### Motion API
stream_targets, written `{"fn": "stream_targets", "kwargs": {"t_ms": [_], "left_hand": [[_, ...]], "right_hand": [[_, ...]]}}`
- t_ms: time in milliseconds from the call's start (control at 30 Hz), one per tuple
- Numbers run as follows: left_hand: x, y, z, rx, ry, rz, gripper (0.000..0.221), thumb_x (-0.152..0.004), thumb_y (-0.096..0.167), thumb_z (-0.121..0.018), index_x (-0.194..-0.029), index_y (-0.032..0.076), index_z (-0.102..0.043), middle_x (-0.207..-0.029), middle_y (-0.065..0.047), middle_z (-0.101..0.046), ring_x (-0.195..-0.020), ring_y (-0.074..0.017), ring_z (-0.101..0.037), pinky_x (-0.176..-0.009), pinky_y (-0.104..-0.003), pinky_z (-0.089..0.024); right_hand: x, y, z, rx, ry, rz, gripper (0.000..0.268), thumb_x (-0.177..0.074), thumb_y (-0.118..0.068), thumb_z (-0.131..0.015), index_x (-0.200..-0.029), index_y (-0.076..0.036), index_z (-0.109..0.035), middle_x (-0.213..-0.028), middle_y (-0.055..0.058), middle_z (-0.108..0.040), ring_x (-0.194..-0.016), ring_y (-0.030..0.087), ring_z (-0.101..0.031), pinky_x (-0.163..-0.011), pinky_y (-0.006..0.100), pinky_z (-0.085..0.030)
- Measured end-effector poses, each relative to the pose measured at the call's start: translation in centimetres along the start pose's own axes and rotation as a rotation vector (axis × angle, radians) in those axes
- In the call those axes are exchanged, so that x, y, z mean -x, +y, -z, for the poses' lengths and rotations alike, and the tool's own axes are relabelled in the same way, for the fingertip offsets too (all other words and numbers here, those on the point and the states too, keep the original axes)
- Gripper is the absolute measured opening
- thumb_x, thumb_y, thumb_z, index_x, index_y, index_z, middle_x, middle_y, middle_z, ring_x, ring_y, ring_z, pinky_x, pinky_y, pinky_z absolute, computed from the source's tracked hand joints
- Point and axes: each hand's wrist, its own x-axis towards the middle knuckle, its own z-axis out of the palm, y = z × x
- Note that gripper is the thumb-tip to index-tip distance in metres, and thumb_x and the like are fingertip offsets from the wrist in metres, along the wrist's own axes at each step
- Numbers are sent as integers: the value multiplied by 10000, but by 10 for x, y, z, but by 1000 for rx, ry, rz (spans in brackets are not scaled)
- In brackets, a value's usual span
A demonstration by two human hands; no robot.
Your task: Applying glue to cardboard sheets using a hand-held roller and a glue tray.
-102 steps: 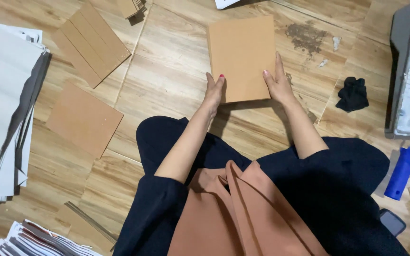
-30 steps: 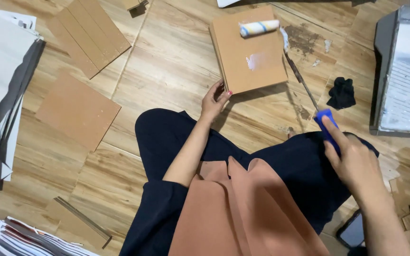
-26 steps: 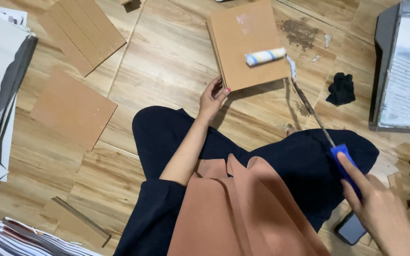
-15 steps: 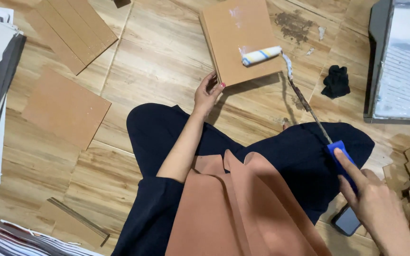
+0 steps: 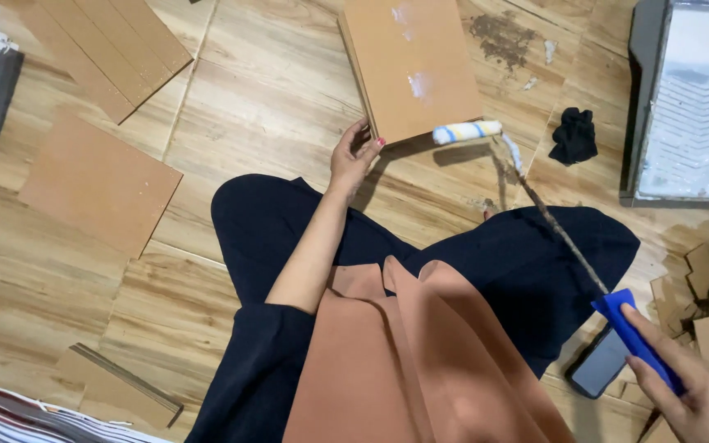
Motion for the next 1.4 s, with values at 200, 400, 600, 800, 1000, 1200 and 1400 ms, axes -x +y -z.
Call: {"fn": "stream_targets", "kwargs": {"t_ms": [200, 400, 600, 800, 1000, 1200, 1400], "left_hand": [[-3, -4, 1, 20, -13, -19, 570, -728, 200, -709, -1232, 66, -482, -1181, -133, -552, -1115, -181, -518, -923, -263, -469], [-5, -7, 3, -9, -13, -45, 559, -719, 201, -717, -1218, 76, -498, -1166, -125, -567, -1106, -186, -530, -934, -284, -467], [-12, -20, 4, -22, 11, -53, 561, -703, 199, -726, -1203, 63, -511, -1128, -119, -590, -1067, -172, -554, -895, -270, -493], [-1, 2, 3, -63, -4, 8, 595, -702, 239, -712, -1226, 68, -488, -1202, -116, -546, -1133, -187, -514, -960, -292, -453], [-10, -19, 4, 43, -12, -31, 583, -703, 184, -720, -1218, 39, -489, -1165, -134, -561, -1095, -182, -534, -913, -285, -486], [-12, -23, 5, 12, 5, -38, 593, -699, 207, -723, -1225, 57, -494, -1167, -115, -566, -1102, -180, -531, -934, -285, -466], [-9, -18, 5, -33, -8, -50, 592, -706, 240, -713, -1229, 76, -490, -1197, -122, -554, -1131, -199, -522, -941, -300, -466]], "right_hand": [[-20, -21, 6, 299, -95, -84, 629, -852, -338, -461, -1433, -452, -248, -812, 5, -636, -629, 173, -641, -606, 250, -474], [-68, -57, 7, 382, -58, 26, 624, -873, -358, -412, -1438, -463, -169, -854, 39, -622, -715, 258, -662, -553, 342, -499], [-125, -106, 28, 59, 76, 216, 572, -860, -265, -450, -1407, -345, -306, -1096, 199, -585, -932, 470, -548, -708, 514, -424], [-153, -124, 39, -16, 145, 299, 538, -895, -220, -467, -1419, -258, -351, -956, 259, -596, -858, 443, -554, -680, 483, -404], [-97, -109, 25, 35, 200, 296, 546, -875, -270, -446, -1407, -329, -332, -1029, 170, -609, -817, 436, -587, -609, 507, -432], [-97, -104, -16, 149, 51, 233, 577, -862, -347, -408, -1407, -423, -233, -871, 134, -534, -844, 398, -568, -650, 507, -469], [-139, -139, -7, 70, 258, 506, 528, -871, -195, -489, -1389, -219, -388, -763, 224, -549, -697, 418, -553, -576, 484, -441]]}}
